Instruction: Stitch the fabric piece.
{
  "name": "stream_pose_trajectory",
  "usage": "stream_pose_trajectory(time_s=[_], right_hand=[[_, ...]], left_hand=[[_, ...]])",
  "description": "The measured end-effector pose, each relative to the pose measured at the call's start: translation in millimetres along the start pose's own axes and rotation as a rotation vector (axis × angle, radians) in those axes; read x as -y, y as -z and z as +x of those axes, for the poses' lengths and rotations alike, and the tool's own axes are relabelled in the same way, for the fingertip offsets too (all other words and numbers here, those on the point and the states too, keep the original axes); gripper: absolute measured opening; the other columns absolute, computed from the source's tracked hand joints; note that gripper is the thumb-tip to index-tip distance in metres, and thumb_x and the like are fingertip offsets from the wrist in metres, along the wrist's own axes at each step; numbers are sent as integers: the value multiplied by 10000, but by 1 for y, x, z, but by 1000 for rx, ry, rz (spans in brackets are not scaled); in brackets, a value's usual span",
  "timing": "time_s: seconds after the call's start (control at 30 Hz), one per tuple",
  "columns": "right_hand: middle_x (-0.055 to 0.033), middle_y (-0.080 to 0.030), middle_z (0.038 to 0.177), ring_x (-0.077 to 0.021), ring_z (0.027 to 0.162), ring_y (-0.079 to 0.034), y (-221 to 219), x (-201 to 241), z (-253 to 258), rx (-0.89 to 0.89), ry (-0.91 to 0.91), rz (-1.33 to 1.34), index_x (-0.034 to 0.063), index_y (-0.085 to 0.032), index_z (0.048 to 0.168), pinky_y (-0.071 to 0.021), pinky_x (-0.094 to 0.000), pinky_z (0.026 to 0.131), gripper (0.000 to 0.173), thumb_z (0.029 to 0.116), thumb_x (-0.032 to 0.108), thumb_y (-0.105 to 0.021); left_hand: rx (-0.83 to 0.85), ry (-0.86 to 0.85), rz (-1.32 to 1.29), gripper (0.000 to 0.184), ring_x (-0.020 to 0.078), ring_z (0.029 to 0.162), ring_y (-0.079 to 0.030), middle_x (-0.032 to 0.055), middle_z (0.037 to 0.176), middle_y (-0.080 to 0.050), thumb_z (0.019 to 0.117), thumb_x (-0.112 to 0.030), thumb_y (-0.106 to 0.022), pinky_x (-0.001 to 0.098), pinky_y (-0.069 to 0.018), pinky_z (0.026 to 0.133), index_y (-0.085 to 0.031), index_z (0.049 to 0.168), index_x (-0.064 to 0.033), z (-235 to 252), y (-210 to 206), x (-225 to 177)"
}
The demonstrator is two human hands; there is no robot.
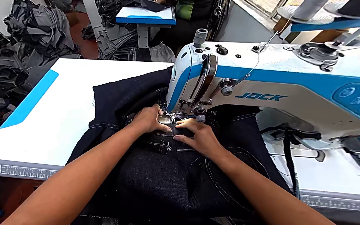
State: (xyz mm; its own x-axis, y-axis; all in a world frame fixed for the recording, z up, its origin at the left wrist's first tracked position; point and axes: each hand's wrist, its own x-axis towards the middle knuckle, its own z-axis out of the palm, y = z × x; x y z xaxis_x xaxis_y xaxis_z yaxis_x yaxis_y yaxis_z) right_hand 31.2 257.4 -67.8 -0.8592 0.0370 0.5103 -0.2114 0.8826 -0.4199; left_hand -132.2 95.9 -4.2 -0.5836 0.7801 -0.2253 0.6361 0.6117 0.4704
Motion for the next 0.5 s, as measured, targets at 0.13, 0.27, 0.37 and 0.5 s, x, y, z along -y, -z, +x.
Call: stream_pose_trajectory(time_s=[0.13, 0.27, 0.37, 0.5], right_hand=[[-279, -679, 1078, -420, 985, -685, 5, 6, 4, 9, -170, -108, -109, -646, 1142, -545, -533, 842, 686, 830, 488, -778], [-367, -630, 1142, -464, 1002, -678, 8, 13, 4, 64, -299, -175, -199, -567, 1186, -536, -549, 855, 850, 818, 537, -779], [-380, -602, 1225, -479, 1055, -660, 10, 16, 4, 72, -364, -146, -194, -543, 1250, -520, -571, 898, 854, 822, 500, -798], [-374, -604, 1206, -486, 1089, -646, 7, 16, 4, 61, -386, -150, -191, -542, 1239, -507, -582, 924, 852, 823, 510, -792]], left_hand=[[3, -33, 3, 777, 400, 1025, -658, 227, 1058, -671, 769, -449, -893, 615, -506, 908, -541, 1300, -4, 9, 4, -1], [8, -48, 5, 805, 388, 1034, -658, 224, 1068, -669, 751, -461, -902, 603, -507, 917, -538, 1299, 4, 13, 5, 0], [3, -81, 10, 779, 376, 1022, -662, 212, 1056, -676, 742, -473, -904, 595, -512, 907, -562, 1261, -3, 20, 6, 2], [17, -113, 27, 771, 377, 1041, -662, 214, 1068, -680, 746, -474, -901, 595, -511, 917, -572, 1254, 4, 24, 7, 3]])
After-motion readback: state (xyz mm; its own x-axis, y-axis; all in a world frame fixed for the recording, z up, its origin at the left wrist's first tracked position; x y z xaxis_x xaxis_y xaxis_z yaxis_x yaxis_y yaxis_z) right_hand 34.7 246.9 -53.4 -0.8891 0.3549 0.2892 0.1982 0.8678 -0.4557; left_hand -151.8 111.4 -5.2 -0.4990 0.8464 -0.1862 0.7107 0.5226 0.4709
